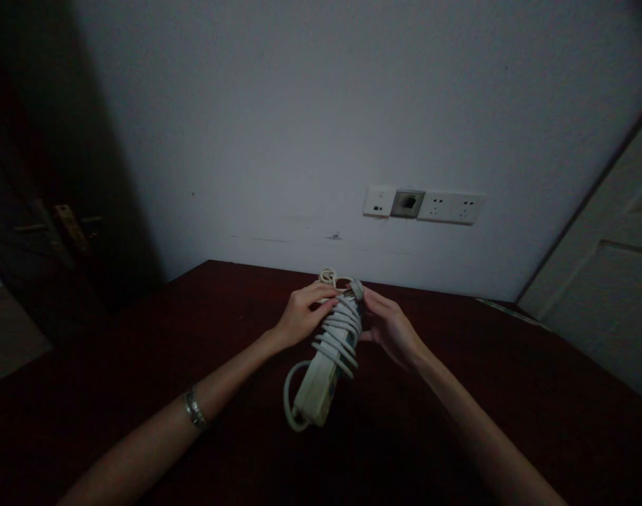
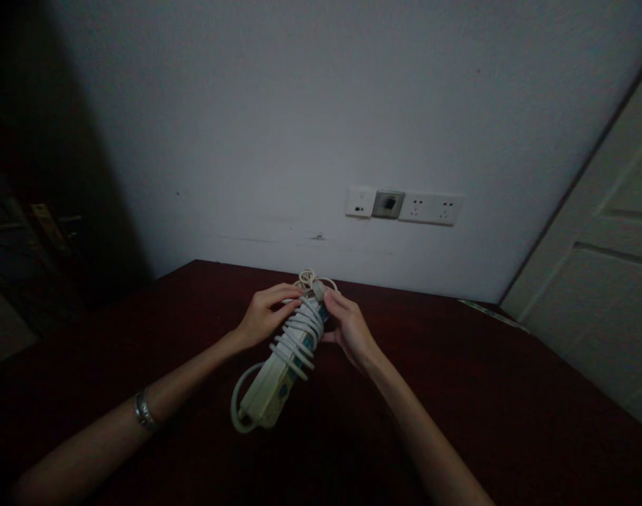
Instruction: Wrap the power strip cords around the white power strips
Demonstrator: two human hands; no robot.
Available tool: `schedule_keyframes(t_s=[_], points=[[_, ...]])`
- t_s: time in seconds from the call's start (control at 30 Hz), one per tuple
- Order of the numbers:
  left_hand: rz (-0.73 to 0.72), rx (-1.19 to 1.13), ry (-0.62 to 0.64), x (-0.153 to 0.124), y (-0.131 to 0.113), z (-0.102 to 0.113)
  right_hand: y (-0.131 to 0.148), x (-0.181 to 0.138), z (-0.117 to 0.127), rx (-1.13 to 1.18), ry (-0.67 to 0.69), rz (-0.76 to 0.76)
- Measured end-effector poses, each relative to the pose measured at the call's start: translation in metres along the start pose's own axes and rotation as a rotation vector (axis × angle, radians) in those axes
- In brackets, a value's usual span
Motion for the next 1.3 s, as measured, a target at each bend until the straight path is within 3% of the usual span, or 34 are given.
schedule_keyframes(t_s=[0.33,0.6,1.03,1.3], points=[[0.079,-0.002,-0.056,0.002,-0.002,0.001,-0.004,0.001,-0.003,-0.163,-0.092,0.14],[0.163,-0.08,-0.189,-0.002,0.002,-0.003,0.003,-0.004,-0.004,-0.301,-0.223,0.308],[0.137,-0.172,-0.129,0.0,0.006,0.003,0.006,-0.003,-0.003,-0.422,-0.363,0.406],[0.084,-0.12,-0.191,0.001,-0.005,0.007,0.01,-0.008,-0.011,-0.396,-0.365,0.452]])
Point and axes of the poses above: each hand's wrist, its own x-axis towards the middle knuckle, its own z-axis out of the back of the hand, y = z × x, the point moved 5 cm from there along x, towards the middle knuckle, and after that the axes turned 13 degrees about -z, right-handed, at the moved point
